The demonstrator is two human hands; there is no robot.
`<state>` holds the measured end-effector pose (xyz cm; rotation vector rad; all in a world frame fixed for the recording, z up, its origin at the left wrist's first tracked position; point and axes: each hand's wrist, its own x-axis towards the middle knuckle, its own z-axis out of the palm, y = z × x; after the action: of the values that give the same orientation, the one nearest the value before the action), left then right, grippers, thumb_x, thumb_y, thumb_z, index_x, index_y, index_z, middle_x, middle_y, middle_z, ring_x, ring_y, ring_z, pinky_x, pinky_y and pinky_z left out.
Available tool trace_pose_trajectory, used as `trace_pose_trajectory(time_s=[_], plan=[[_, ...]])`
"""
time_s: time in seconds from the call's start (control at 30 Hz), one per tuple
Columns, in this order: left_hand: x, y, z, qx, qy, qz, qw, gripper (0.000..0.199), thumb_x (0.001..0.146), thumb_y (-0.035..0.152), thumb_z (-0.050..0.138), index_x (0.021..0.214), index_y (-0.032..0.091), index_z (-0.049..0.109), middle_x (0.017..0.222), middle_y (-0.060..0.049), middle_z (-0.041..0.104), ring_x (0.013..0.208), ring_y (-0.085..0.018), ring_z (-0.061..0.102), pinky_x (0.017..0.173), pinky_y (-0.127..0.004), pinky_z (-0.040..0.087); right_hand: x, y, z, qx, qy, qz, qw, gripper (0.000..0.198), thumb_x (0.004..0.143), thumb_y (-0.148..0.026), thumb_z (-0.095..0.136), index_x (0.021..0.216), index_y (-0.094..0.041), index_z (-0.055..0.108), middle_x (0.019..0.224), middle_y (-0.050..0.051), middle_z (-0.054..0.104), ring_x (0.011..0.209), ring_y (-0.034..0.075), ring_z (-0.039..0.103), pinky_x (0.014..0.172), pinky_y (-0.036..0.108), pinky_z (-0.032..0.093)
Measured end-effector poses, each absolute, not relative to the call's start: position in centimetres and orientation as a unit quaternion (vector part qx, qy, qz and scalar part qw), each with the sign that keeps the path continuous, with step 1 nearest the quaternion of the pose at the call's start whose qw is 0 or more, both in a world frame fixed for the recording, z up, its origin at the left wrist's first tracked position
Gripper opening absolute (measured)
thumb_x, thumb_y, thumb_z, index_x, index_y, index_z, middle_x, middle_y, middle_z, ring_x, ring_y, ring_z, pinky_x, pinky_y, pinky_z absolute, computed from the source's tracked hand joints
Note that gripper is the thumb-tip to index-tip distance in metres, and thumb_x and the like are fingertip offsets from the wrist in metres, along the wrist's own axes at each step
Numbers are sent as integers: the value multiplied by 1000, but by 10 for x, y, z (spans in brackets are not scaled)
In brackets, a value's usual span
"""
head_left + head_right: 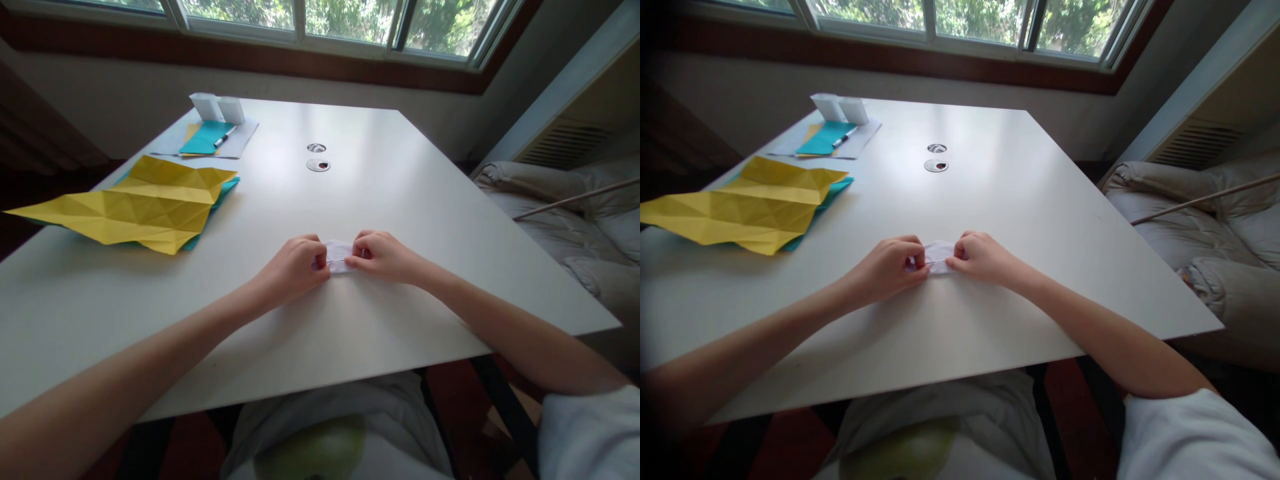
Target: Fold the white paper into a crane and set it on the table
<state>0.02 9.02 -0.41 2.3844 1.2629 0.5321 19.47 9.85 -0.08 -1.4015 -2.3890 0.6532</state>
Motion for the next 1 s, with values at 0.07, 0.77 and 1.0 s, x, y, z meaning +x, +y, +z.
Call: trace_pose_trajectory(time_s=[0.07, 0.77, 1.0], plan=[[0, 90, -4, 851, 450, 189, 194, 9, 67, 16, 55, 58, 15, 55, 68, 0, 53, 57, -9, 48, 55, -21, 36, 194, 99, -3, -493, -829, 215, 155, 21, 75, -28, 56, 57, -15, 56, 73, 1, 57, 60, 8, 48, 58, 21, 34], [-10, 97, -3, 849, 463, 146, 208, 13, 73, 28, 56, 73, 19, 65, 70, -1, 60, 71, -16, 52, 69, -27, 39, 200, 96, -11, -460, -849, 194, 170, 18, 77, -32, 60, 71, -16, 59, 82, 2, 53, 61, 8, 47, 60, 20, 36], [-17, 99, -2, 860, 433, 137, 232, 15, 74, 24, 53, 78, 19, 68, 74, -2, 61, 73, -16, 54, 69, -26, 41, 201, 96, -14, -446, -855, 196, 175, 16, 78, -31, 59, 72, -16, 58, 84, 2, 53, 62, 8, 48, 61, 21, 36]])
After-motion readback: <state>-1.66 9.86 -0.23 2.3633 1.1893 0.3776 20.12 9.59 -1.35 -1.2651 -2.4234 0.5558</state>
